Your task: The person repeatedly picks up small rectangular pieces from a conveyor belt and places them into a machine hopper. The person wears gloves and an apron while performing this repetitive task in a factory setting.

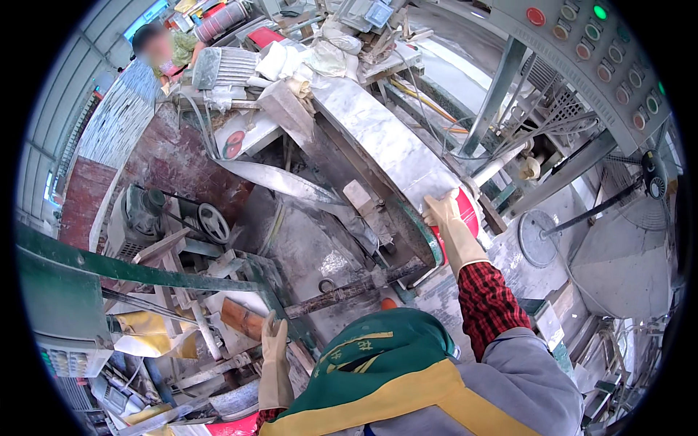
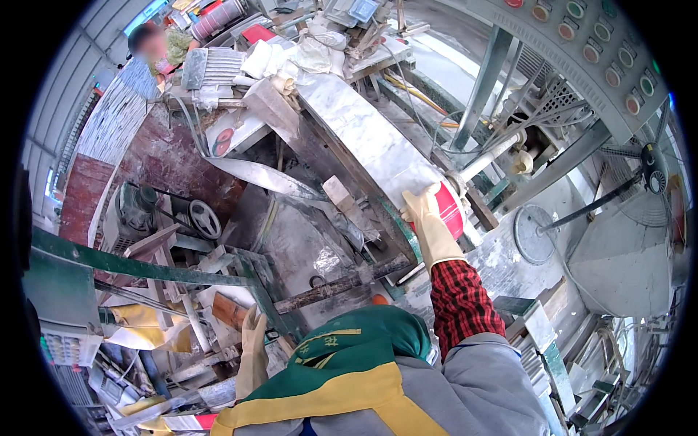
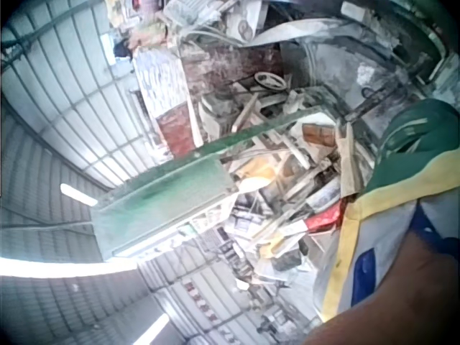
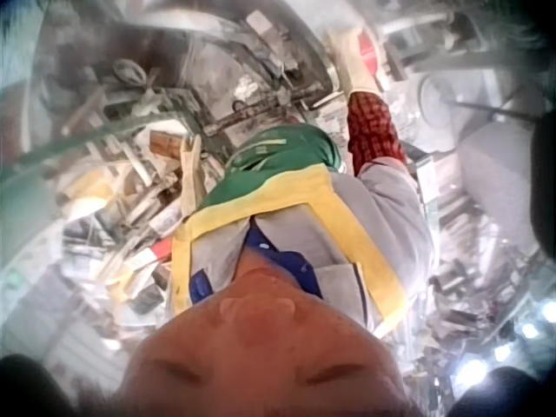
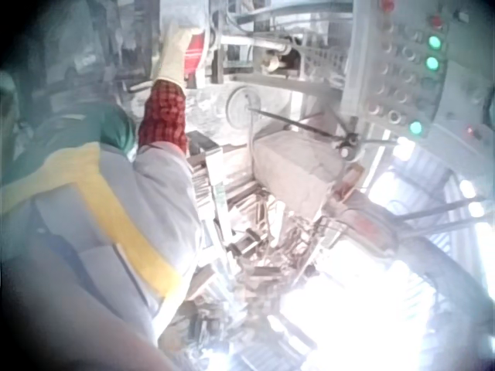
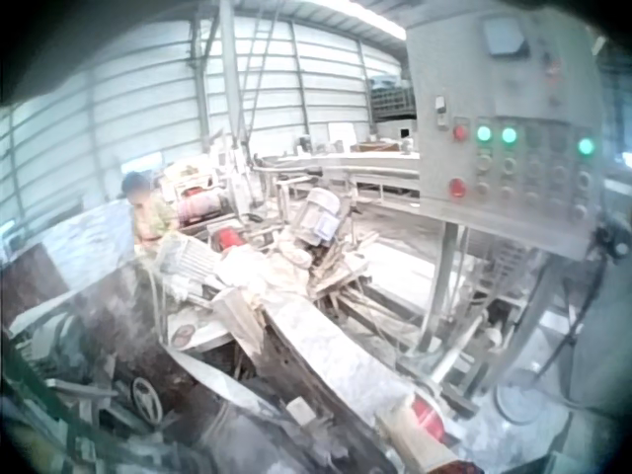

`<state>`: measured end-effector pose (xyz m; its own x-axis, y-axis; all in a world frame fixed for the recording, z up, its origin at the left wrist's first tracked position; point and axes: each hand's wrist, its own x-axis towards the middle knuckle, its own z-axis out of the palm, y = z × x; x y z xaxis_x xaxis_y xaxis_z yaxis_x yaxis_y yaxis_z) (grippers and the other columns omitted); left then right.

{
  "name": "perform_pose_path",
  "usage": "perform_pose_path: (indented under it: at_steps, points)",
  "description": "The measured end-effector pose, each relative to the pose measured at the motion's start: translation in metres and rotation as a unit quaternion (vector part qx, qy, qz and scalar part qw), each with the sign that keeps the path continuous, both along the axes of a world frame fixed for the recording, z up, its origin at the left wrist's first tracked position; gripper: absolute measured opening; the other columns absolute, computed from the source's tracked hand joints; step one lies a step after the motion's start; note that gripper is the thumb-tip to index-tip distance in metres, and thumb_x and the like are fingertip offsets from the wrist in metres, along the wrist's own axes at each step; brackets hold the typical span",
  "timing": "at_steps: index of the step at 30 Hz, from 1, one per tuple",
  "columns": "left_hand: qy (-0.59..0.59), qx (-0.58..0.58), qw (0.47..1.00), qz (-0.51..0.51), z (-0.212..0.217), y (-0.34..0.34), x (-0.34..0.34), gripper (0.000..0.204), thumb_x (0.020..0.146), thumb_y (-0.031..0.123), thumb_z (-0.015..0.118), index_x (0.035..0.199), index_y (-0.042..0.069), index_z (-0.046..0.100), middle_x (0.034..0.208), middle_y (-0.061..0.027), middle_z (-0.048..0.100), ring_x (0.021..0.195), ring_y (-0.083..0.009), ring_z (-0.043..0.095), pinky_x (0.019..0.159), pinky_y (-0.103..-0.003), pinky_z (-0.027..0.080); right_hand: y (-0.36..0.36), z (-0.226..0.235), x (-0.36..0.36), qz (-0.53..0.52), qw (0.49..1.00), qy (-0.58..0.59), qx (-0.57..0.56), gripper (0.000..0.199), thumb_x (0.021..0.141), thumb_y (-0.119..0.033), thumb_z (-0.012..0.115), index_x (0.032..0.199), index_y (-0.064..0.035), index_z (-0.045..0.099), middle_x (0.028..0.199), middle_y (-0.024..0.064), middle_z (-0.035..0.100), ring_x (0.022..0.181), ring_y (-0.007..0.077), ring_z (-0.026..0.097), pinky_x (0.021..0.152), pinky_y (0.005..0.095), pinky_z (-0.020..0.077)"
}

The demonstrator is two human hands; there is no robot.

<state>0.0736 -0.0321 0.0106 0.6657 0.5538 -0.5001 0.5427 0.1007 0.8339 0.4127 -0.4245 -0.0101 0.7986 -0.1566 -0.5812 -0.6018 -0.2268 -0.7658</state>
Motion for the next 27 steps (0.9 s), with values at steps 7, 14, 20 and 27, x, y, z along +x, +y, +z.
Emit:
perform_pose_path:
  at_steps: [7, 14, 20, 27]
  points:
    - [-0.069, 0.023, 0.996, -0.05, -0.006, 0.012, -0.012, 0.053, 0.087, 0.008, 0.058, 0.136, 0.004, 0.037, 0.134, -0.0108, 0.044, 0.124, -0.0214, 0.042, 0.103, -0.032, 0.034, 0.01, 0.045, -0.041, -0.061, 0.973, -0.215, -0.058, 0.074, 0.079, -0.018, 0.061, 0.14, -0.0048, 0.02, 0.089, 0.0142, 0.065, 0.06, 0.0238, 0.062, 0.056, 0.0358, 0.0541]
    - [-0.115, 0.115, 0.984, 0.071, 0.0, 0.092, -0.113, 0.047, 0.084, 0.003, 0.06, 0.128, -0.004, 0.043, 0.126, -0.0133, 0.05, 0.116, -0.021, 0.049, 0.099, -0.03, 0.037, 0.014, -0.012, -0.027, -0.268, 0.841, -0.183, 0.432, 0.047, 0.091, -0.008, 0.044, 0.136, -0.0083, 0.033, 0.13, 0.0173, 0.043, 0.111, 0.0279, 0.05, 0.095, 0.0414, 0.0426]
    - [-0.256, 0.124, 0.867, 0.409, 0.0, 0.205, -0.245, 0.055, 0.082, 0.006, 0.061, 0.133, 0.002, 0.04, 0.134, -0.0149, 0.044, 0.125, -0.0239, 0.041, 0.105, -0.033, 0.032, 0.063, -0.016, -0.076, -0.232, 0.907, -0.258, 0.24, 0.047, 0.083, 0.001, 0.052, 0.129, -0.0021, 0.041, 0.098, 0.0159, 0.06, 0.073, 0.0206, 0.058, 0.063, 0.0308, 0.0481]
    - [0.453, 0.471, 0.694, 0.302, 0.043, 0.261, -0.373, 0.081, 0.077, 0.06, 0.058, 0.142, 0.021, 0.028, 0.143, -0.0154, 0.033, 0.13, -0.0325, 0.032, 0.107, -0.042, 0.028, 0.12, -0.084, -0.156, -0.156, 0.938, -0.168, 0.259, 0.041, 0.082, 0.003, 0.048, 0.123, 0.0027, 0.047, 0.087, 0.0168, 0.066, 0.061, 0.0191, 0.062, 0.052, 0.0284, 0.0512]
